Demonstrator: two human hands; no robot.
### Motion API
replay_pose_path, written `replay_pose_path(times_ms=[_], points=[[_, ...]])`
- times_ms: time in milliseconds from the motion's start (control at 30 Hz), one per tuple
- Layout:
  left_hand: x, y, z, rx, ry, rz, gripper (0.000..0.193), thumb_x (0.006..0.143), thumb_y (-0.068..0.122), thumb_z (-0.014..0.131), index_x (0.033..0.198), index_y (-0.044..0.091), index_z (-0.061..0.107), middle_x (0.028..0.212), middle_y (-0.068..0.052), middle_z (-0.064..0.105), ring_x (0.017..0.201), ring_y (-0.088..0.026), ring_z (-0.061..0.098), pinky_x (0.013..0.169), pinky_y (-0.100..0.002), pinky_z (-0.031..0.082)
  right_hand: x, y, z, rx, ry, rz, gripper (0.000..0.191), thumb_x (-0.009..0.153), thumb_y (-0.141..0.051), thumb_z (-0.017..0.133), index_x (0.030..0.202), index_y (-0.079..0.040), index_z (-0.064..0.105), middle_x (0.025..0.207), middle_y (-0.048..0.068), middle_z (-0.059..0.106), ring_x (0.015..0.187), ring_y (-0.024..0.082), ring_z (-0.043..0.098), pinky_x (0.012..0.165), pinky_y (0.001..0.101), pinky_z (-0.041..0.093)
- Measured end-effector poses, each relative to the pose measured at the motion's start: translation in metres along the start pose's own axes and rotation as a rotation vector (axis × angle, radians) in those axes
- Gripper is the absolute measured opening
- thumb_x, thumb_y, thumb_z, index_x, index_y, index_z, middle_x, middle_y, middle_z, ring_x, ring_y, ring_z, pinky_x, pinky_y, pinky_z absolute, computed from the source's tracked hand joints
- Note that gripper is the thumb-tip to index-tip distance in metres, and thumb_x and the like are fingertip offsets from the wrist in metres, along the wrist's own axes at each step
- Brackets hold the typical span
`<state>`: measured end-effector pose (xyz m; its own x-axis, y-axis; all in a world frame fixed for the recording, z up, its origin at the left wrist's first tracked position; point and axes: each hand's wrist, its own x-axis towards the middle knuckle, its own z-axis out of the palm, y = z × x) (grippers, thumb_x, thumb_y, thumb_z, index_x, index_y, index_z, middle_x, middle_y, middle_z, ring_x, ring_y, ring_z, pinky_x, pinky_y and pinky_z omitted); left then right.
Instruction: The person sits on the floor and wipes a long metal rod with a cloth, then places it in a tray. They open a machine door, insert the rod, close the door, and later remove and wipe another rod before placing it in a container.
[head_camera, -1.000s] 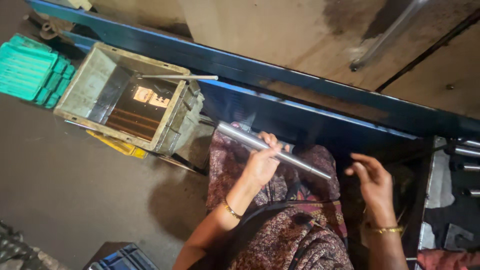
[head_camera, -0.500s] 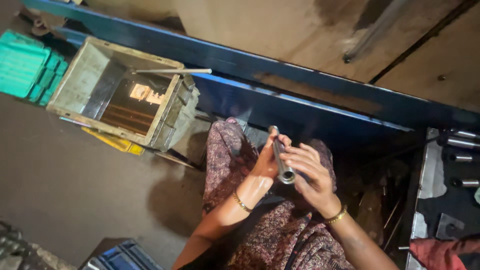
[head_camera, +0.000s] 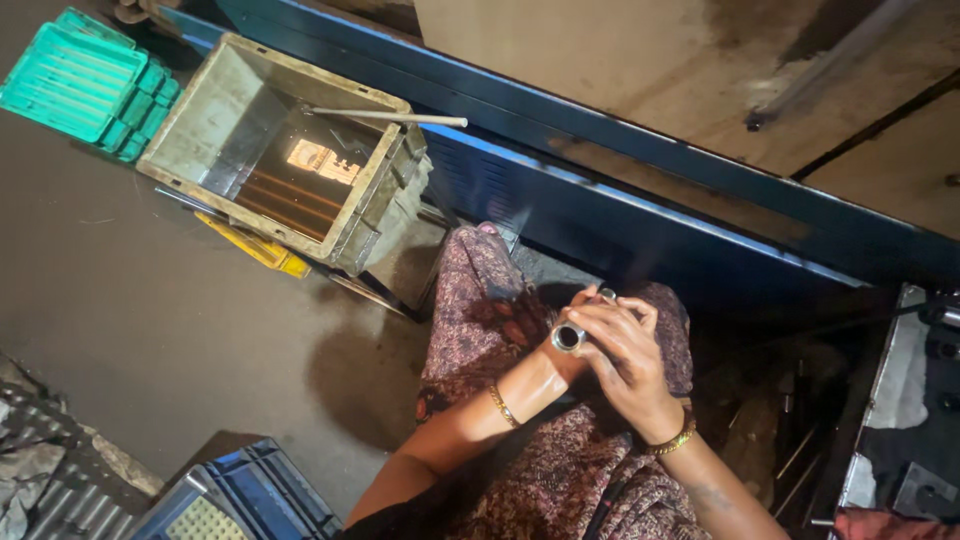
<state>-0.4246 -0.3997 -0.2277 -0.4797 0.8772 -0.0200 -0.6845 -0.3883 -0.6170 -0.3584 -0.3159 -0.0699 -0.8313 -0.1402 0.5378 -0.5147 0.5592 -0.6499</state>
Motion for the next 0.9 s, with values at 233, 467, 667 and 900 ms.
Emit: replay_pose_path(times_ms=[233,467,667,900], points=[[-0.004,-0.011,-0.004,0.147,0.016,0.065,0.027,0.097,0.029,0.060,0.102,0.003,0.053,0.103,-0.010,0.059,0.103,-0.019,0.058,0.098,-0.036,0.047,0.005,-0.004,0.002,0.015,-0.026,0.054,0.035,0.094,-0.012,0.065,0.128,-0.006,0.065,0.124,0.009,0.071,0.122,0.027,0.065,0.111,0.0432,0.036],[-0.011,-0.001,-0.014,0.153,-0.017,0.101,0.039,0.093,0.044,0.068,0.101,0.007,0.059,0.100,-0.007,0.061,0.101,-0.018,0.060,0.093,-0.035,0.051,0.006,-0.006,0.014,0.016,0.050,0.014,0.056,0.077,-0.006,0.073,0.131,0.002,0.058,0.128,0.018,0.065,0.123,0.036,0.059,0.107,0.0466,0.045],[0.006,0.033,0.000,0.646,0.200,0.169,0.050,0.097,0.050,0.064,0.105,0.001,0.060,0.096,-0.012,0.067,0.089,-0.023,0.068,0.082,-0.038,0.057,0.013,0.002,0.000,0.028,-0.011,0.053,0.045,0.079,0.005,0.073,0.122,-0.006,0.064,0.122,0.015,0.071,0.119,0.034,0.070,0.103,0.0424,0.056],[-0.003,0.041,0.059,0.933,0.473,0.182,0.030,0.103,0.035,0.063,0.101,0.006,0.057,0.087,-0.011,0.065,0.073,-0.021,0.066,0.068,-0.034,0.059,0.039,-0.011,-0.045,-0.010,-0.414,-0.250,0.050,0.072,0.005,0.069,0.120,-0.008,0.068,0.122,0.012,0.073,0.119,0.034,0.068,0.104,0.0458,0.053]])
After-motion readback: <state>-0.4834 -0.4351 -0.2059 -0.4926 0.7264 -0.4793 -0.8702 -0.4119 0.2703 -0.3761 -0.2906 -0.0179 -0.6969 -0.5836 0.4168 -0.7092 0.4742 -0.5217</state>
